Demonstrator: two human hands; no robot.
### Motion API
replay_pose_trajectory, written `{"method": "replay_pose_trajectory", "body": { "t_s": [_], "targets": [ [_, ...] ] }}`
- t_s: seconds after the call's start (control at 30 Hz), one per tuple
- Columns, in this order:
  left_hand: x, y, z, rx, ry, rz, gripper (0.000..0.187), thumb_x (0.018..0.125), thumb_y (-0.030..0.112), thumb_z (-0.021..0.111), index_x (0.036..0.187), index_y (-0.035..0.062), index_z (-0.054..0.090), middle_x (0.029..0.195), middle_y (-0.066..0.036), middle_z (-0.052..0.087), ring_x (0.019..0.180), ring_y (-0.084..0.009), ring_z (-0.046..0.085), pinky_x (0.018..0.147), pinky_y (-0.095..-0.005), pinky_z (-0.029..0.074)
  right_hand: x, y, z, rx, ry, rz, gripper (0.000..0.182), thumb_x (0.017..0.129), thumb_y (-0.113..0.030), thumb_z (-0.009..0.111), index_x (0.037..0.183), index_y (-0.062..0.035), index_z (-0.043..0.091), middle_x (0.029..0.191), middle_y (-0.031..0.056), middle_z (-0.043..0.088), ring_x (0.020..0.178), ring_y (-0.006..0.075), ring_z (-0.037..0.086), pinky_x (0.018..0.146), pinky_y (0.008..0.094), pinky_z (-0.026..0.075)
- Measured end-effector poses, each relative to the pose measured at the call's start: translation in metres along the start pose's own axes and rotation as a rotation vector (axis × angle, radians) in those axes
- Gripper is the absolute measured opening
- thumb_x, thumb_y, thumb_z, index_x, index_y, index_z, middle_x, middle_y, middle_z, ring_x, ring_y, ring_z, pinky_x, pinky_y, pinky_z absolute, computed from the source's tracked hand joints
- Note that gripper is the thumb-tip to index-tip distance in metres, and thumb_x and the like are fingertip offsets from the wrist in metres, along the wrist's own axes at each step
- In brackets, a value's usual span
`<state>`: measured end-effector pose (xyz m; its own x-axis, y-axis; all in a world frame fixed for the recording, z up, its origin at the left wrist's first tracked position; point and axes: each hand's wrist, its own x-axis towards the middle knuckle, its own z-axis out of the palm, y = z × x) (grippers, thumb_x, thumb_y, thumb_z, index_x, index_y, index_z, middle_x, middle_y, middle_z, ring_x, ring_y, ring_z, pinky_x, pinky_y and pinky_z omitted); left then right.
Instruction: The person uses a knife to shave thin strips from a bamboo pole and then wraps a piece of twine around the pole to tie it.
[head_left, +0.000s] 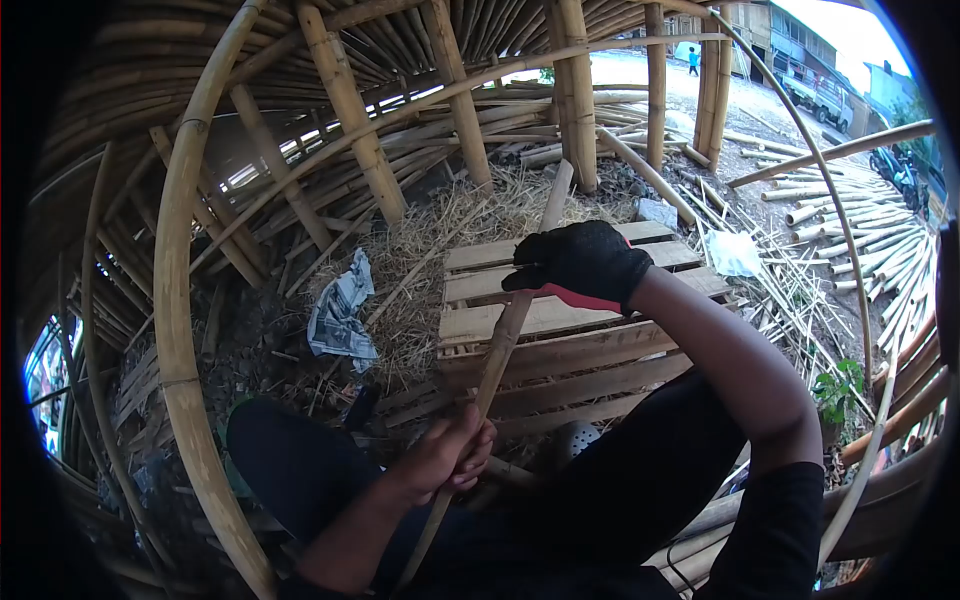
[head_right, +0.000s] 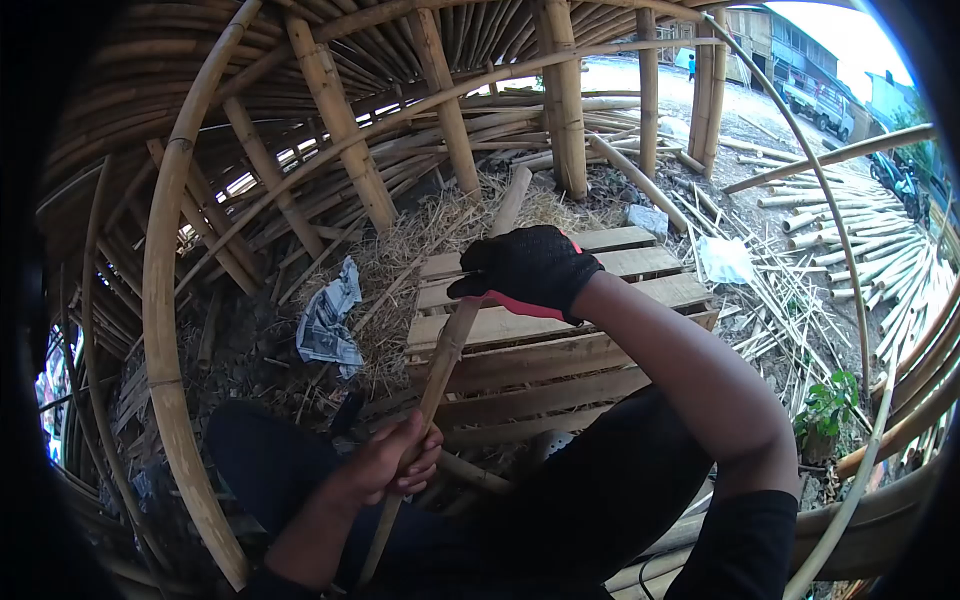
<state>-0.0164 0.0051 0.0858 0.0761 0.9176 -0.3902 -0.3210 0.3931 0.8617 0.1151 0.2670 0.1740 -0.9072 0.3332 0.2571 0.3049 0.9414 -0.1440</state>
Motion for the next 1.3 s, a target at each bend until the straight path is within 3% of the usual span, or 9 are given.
{"method": "replay_pose_trajectory", "body": {
  "t_s": [0.2, 0.33, 0.4, 0.53, 0.6, 0.77, 0.87, 1.2, 1.3],
  "targets": [
    [-0.030, -0.002, -0.018, 0.224, 0.021, 0.025, 0.059, 0.102, 0.056, 0.030, 0.118, 0.0037, 0.053, 0.087, -0.008, 0.063, 0.082, -0.0167, 0.065, 0.071, -0.0301, 0.052, -0.013, -0.029, 0.016, 0.018, 0.205, -0.246, 0.042, 0.091, -0.055, 0.053, 0.096, -0.0157, 0.068, 0.084, 0.0070, 0.068, 0.079, 0.0287, 0.067, 0.070, 0.0406, 0.053],
    [-0.019, -0.009, -0.021, 0.204, 0.147, 0.175, 0.062, 0.101, 0.056, 0.030, 0.121, 0.0026, 0.055, 0.097, -0.012, 0.065, 0.096, -0.0206, 0.065, 0.082, -0.0327, 0.051, -0.025, -0.056, 0.031, 0.105, 0.275, -0.500, 0.032, 0.091, -0.047, 0.056, 0.095, -0.0174, 0.068, 0.083, 0.0061, 0.068, 0.075, 0.0265, 0.068, 0.061, 0.0380, 0.053],
    [-0.009, -0.014, -0.014, 0.077, 0.106, 0.328, 0.054, 0.101, 0.053, 0.036, 0.112, 0.0039, 0.057, 0.089, -0.011, 0.065, 0.084, -0.0192, 0.066, 0.072, -0.0310, 0.053, -0.033, -0.070, 0.030, 0.094, 0.237, -0.538, 0.028, 0.087, -0.042, 0.063, 0.095, -0.0154, 0.069, 0.086, 0.0043, 0.069, 0.071, 0.0241, 0.068, 0.059, 0.0359, 0.053],
    [-0.004, -0.031, -0.027, -0.112, -0.044, 0.222, 0.045, 0.099, 0.049, 0.044, 0.101, 0.0059, 0.056, 0.076, -0.010, 0.062, 0.060, -0.0163, 0.062, 0.053, -0.0273, 0.049, -0.036, -0.076, 0.042, 0.062, 0.169, -0.587, 0.026, 0.084, -0.035, 0.070, 0.099, -0.0142, 0.070, 0.088, 0.0022, 0.069, 0.068, 0.0218, 0.069, 0.058, 0.0341, 0.054],
    [-0.003, -0.035, -0.029, -0.182, 0.005, 0.201, 0.038, 0.099, 0.044, 0.047, 0.090, 0.0081, 0.053, 0.061, -0.006, 0.055, 0.040, -0.0131, 0.047, 0.039, -0.0271, 0.038, -0.034, -0.071, 0.044, 0.037, 0.206, -0.631, 0.027, 0.084, -0.036, 0.070, 0.100, -0.0145, 0.070, 0.084, 0.0021, 0.069, 0.067, 0.0221, 0.069, 0.058, 0.0341, 0.054],
    [-0.001, -0.026, -0.021, -0.072, 0.262, 0.195, 0.037, 0.099, 0.042, 0.049, 0.089, 0.0071, 0.053, 0.050, -0.003, 0.047, 0.036, -0.0101, 0.042, 0.037, -0.0235, 0.033, -0.032, -0.059, 0.036, 0.045, 0.130, -0.453, 0.046, 0.087, -0.053, 0.060, 0.112, -0.0149, 0.068, 0.076, 0.0087, 0.068, 0.067, 0.0294, 0.068, 0.060, 0.0388, 0.053],
    [0.004, -0.032, -0.023, -0.029, 0.337, 0.195, 0.038, 0.100, 0.042, 0.049, 0.088, 0.0064, 0.054, 0.049, -0.003, 0.047, 0.035, -0.0099, 0.042, 0.036, -0.0231, 0.032, -0.035, -0.072, 0.027, -0.054, -0.031, -0.289, 0.048, 0.087, -0.057, 0.058, 0.102, -0.0119, 0.068, 0.074, 0.0093, 0.068, 0.067, 0.0297, 0.068, 0.058, 0.0399, 0.053],
    [0.007, -0.046, -0.017, 0.053, 0.476, 0.311, 0.036, 0.100, 0.033, 0.048, 0.085, 0.0035, 0.062, 0.050, -0.001, 0.049, 0.035, -0.0070, 0.043, 0.035, -0.0220, 0.032, -0.041, -0.102, 0.038, -0.190, -0.366, -0.214, 0.049, 0.092, -0.058, 0.048, 0.104, -0.0139, 0.066, 0.082, 0.0089, 0.069, 0.072, 0.0280, 0.069, 0.057, 0.0398, 0.054],
    [0.009, -0.048, -0.017, 0.104, 0.504, 0.349, 0.036, 0.100, 0.034, 0.048, 0.084, 0.0046, 0.061, 0.050, 0.000, 0.049, 0.035, -0.0064, 0.042, 0.036, -0.0216, 0.031, -0.040, -0.090, 0.052, -0.184, -0.252, -0.294, 0.049, 0.091, -0.059, 0.049, 0.107, -0.0158, 0.066, 0.082, 0.0078, 0.070, 0.070, 0.0279, 0.069, 0.057, 0.0393, 0.054]
  ]
}}
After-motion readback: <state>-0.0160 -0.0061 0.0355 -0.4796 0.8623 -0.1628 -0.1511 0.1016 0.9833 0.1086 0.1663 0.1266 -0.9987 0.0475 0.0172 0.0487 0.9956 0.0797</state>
